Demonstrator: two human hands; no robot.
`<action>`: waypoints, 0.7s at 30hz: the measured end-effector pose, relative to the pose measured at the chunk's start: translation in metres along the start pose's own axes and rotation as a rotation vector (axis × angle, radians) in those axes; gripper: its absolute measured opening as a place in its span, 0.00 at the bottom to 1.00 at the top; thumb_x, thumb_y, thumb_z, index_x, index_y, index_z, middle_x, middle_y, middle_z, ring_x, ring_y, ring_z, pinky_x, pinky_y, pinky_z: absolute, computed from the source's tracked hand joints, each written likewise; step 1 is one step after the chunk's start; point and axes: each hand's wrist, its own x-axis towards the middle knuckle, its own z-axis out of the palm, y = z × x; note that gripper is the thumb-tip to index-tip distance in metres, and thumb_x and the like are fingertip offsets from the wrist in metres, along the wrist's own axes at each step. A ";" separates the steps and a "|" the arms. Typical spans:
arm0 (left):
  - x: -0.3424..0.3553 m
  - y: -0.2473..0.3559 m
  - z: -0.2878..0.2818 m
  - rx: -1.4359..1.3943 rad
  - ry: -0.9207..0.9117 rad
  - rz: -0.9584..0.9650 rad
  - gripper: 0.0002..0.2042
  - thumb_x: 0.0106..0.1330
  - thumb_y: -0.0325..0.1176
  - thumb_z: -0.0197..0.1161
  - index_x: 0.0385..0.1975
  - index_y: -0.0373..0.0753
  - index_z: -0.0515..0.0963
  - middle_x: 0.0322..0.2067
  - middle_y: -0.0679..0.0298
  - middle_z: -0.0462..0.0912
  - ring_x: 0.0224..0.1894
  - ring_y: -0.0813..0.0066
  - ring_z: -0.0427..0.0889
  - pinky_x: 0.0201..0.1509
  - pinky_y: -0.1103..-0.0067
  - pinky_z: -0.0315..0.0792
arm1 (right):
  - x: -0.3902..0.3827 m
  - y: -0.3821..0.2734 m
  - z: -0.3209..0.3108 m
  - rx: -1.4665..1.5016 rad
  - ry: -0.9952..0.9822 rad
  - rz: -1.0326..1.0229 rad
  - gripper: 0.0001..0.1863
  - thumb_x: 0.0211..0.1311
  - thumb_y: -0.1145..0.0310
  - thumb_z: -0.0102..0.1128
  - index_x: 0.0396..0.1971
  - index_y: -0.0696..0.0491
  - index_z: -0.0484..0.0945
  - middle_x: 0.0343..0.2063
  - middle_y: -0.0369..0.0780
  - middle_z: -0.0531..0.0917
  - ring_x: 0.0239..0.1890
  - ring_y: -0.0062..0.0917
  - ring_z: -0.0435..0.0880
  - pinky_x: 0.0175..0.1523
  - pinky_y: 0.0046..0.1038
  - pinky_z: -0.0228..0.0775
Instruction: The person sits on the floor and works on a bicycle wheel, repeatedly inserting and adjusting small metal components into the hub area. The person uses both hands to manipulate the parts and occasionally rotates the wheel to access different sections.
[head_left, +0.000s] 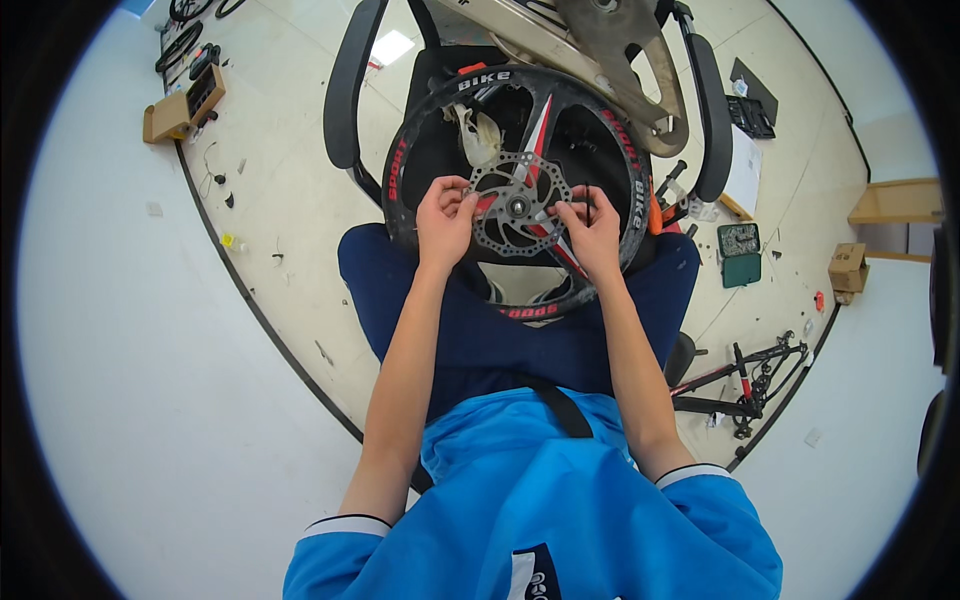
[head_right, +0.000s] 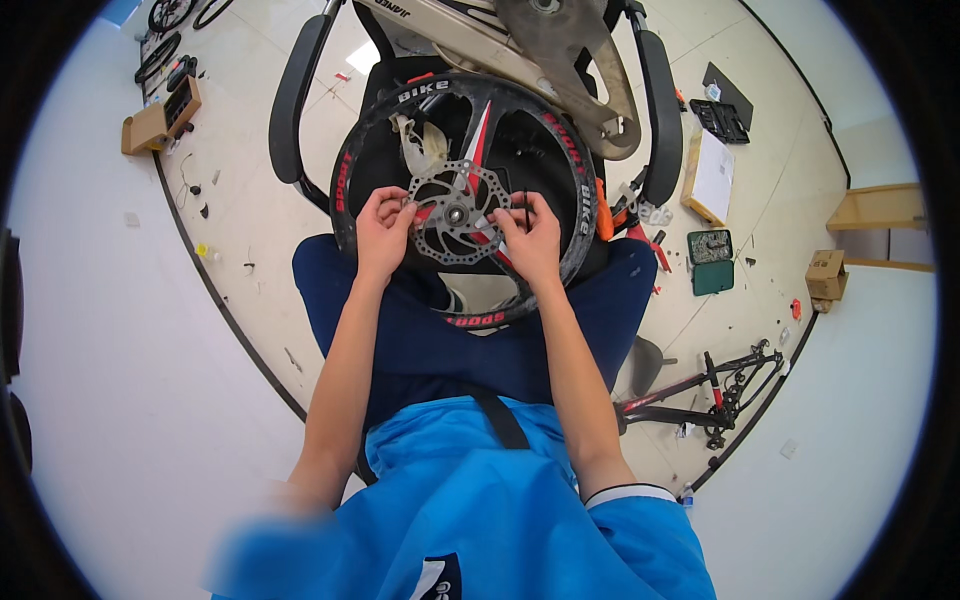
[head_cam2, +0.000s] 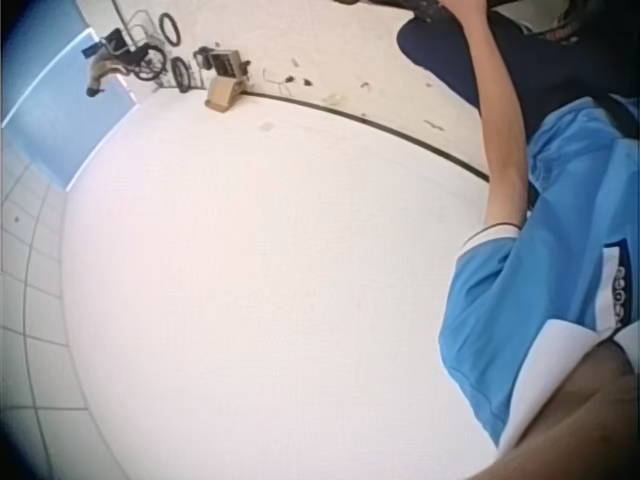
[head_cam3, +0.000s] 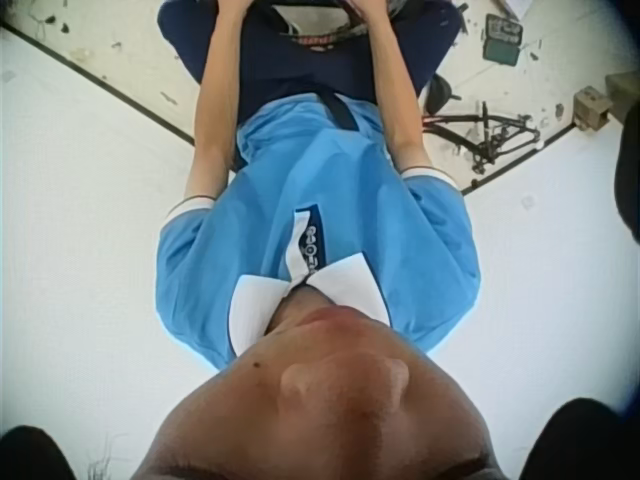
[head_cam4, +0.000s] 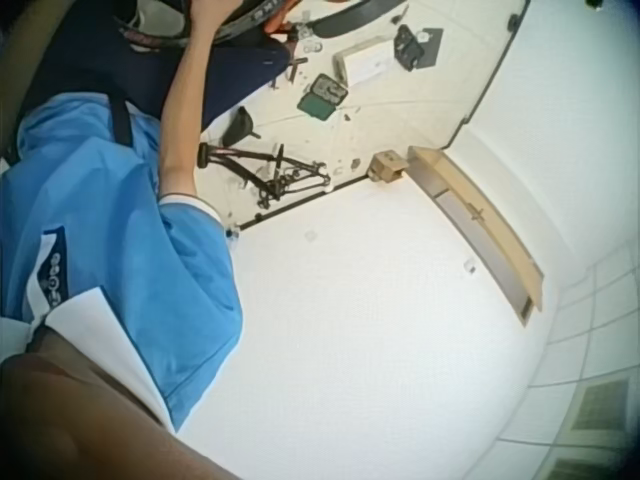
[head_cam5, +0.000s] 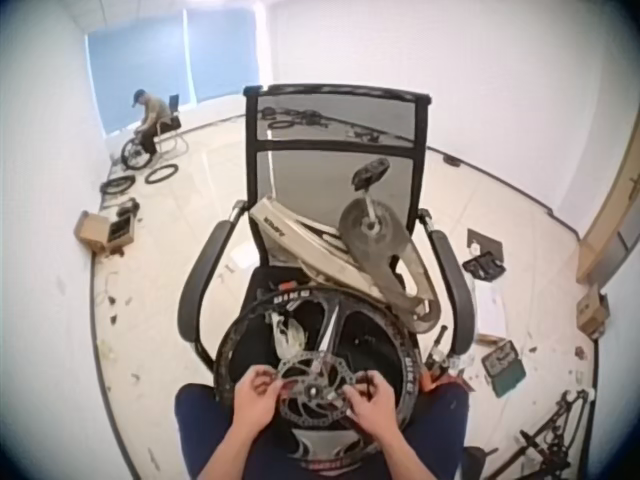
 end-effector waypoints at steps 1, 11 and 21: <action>0.000 0.001 0.001 -0.001 -0.001 -0.006 0.09 0.70 0.20 0.63 0.47 0.33 0.74 0.32 0.63 0.84 0.33 0.80 0.86 0.38 0.84 0.78 | 0.001 0.000 0.000 0.012 0.004 0.000 0.14 0.66 0.76 0.66 0.48 0.60 0.72 0.31 0.41 0.90 0.29 0.11 0.80 0.36 0.15 0.67; -0.015 -0.006 -0.004 -0.028 0.020 -0.043 0.10 0.71 0.21 0.63 0.48 0.33 0.72 0.34 0.62 0.85 0.36 0.77 0.86 0.40 0.82 0.78 | 0.019 -0.009 0.001 -0.091 -0.056 -0.039 0.13 0.68 0.75 0.65 0.48 0.61 0.75 0.31 0.38 0.89 0.36 0.15 0.86 0.40 0.17 0.72; -0.023 -0.013 -0.002 -0.080 0.044 -0.056 0.08 0.71 0.21 0.62 0.46 0.34 0.72 0.33 0.61 0.85 0.34 0.78 0.86 0.37 0.83 0.77 | 0.028 -0.015 0.001 -0.145 -0.092 -0.039 0.12 0.66 0.75 0.66 0.47 0.60 0.77 0.31 0.38 0.89 0.33 0.13 0.83 0.39 0.18 0.70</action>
